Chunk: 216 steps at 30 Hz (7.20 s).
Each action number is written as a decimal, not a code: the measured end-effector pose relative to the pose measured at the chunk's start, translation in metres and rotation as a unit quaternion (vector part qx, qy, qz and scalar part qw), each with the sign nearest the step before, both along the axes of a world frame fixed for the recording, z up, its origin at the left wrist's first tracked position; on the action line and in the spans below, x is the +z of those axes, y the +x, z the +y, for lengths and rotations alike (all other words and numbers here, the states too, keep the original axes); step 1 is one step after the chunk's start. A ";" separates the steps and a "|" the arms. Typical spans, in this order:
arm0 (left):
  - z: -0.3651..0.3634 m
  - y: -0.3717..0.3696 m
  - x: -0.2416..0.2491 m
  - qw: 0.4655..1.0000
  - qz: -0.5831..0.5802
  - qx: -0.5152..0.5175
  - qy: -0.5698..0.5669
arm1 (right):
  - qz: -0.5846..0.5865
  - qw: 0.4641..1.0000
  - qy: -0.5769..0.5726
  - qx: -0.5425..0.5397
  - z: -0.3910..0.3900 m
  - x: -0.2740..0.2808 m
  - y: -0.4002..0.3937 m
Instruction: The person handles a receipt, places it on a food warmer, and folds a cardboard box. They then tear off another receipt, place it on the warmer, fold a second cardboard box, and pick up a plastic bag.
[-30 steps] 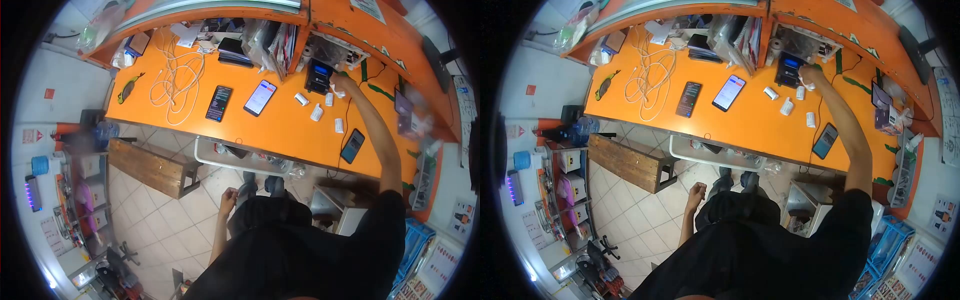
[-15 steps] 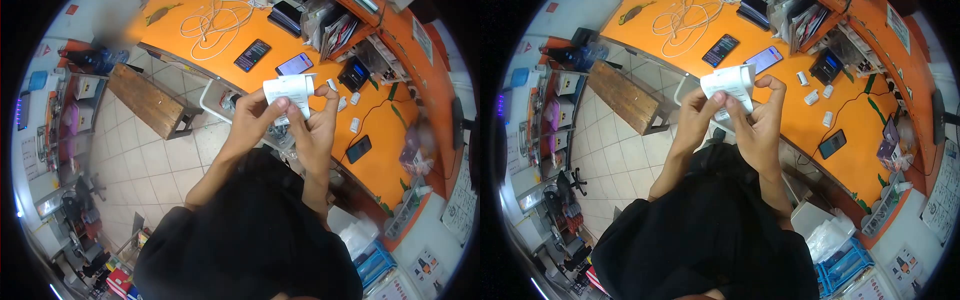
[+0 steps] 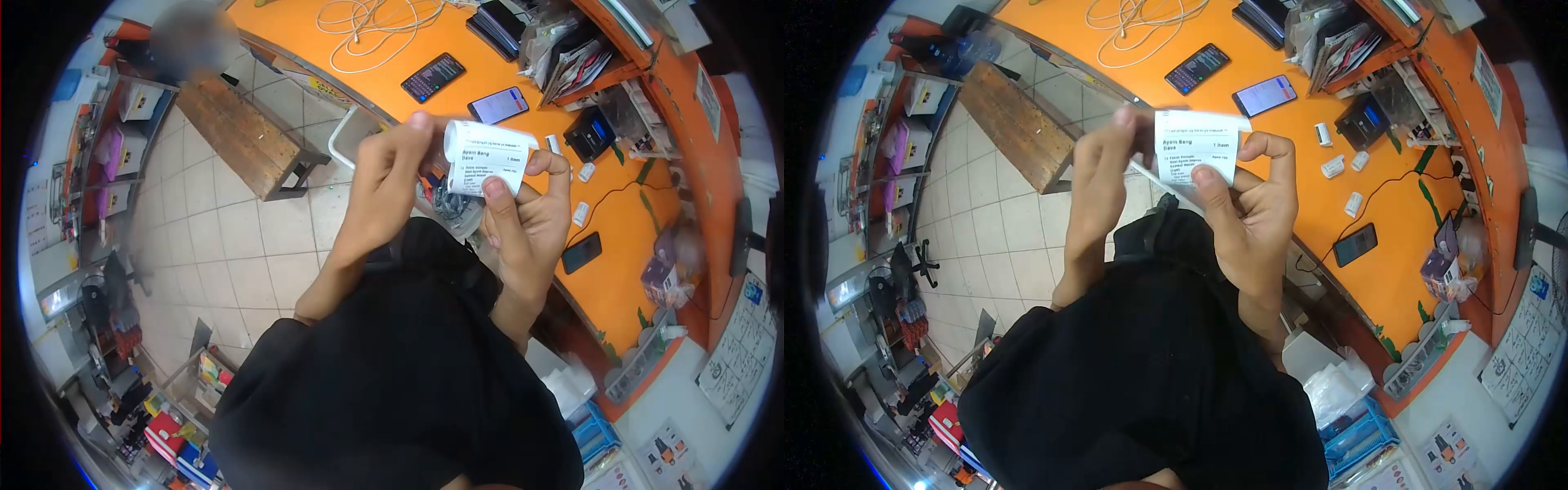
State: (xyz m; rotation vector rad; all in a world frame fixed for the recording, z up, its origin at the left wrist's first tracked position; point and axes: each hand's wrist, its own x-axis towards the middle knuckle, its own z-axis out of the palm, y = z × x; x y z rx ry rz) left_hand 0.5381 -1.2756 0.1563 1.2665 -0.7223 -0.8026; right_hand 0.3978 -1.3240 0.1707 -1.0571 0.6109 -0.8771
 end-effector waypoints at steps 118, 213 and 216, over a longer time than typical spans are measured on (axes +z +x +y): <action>0.819 -0.062 -0.015 -0.241 0.210 -0.939 0.129 | 0.050 0.113 0.169 -0.978 0.870 -0.117 0.213; 1.963 -0.342 0.306 0.126 0.599 -0.552 -0.566 | 0.374 -0.164 -0.008 -0.913 1.975 0.161 -0.057; 1.953 -0.340 0.315 0.150 0.606 -0.499 -0.602 | 0.375 -0.144 0.008 -0.916 1.969 0.159 -0.055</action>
